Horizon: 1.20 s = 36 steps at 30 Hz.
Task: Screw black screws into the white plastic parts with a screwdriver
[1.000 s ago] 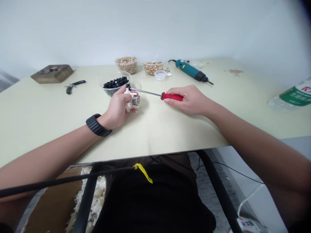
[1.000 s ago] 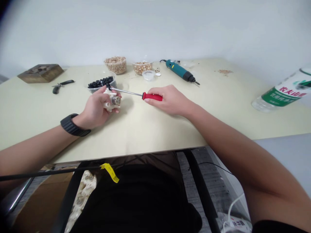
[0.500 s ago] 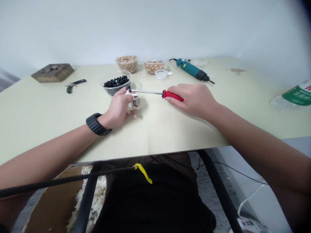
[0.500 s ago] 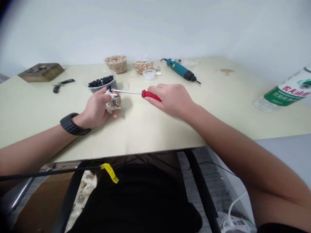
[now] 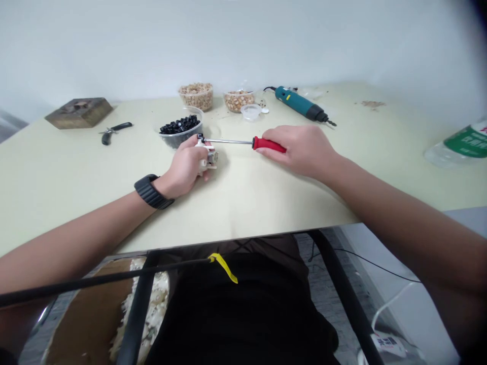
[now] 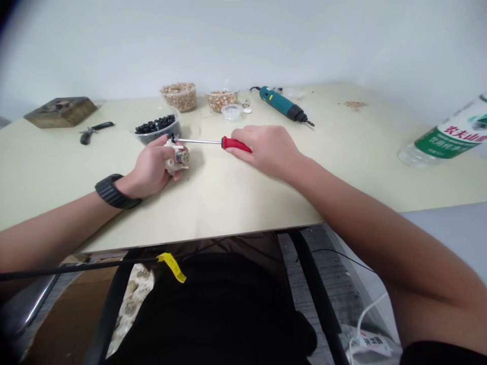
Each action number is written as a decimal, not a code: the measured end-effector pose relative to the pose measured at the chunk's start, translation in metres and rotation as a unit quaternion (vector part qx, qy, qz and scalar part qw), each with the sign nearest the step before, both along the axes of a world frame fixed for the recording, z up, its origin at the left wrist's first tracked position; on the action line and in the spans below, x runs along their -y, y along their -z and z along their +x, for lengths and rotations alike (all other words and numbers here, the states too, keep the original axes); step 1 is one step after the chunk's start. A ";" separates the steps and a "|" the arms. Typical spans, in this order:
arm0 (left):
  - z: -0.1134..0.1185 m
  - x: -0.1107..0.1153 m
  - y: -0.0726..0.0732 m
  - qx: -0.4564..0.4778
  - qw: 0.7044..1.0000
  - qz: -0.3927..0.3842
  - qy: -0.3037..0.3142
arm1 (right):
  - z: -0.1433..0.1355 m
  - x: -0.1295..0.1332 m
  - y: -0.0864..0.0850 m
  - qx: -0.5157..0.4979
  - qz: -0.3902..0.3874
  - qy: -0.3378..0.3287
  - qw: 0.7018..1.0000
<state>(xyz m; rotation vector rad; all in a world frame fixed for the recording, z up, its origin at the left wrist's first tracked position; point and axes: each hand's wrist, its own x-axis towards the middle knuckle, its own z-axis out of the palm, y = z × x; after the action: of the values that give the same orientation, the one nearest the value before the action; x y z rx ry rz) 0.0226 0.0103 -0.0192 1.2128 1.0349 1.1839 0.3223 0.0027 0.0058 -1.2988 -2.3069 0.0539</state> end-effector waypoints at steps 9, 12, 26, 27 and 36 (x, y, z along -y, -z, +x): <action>0.002 0.012 -0.003 -0.054 0.997 0.055 0.025 | 0.018 -0.010 -0.012 -0.076 -0.234 -0.058 0.968; 0.002 0.006 -0.001 -0.038 0.998 0.041 0.015 | 0.014 -0.007 -0.009 -0.071 -0.145 -0.044 0.986; 0.004 0.004 0.003 -0.021 0.999 0.038 0.013 | 0.015 -0.010 -0.011 -0.084 -0.215 -0.038 0.972; 0.003 0.002 0.003 -0.016 0.999 0.034 0.014 | 0.015 -0.009 -0.011 -0.081 -0.192 -0.040 0.977; 0.002 -0.003 0.004 -0.014 1.000 0.016 0.016 | 0.006 0.000 -0.005 0.008 -0.033 -0.009 0.999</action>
<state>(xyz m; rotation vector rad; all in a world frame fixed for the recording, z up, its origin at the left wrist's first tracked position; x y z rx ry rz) 0.0246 0.0137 -0.0227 1.2701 1.0177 1.1651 0.3281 0.0023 0.0108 -1.3146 -2.3495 0.1262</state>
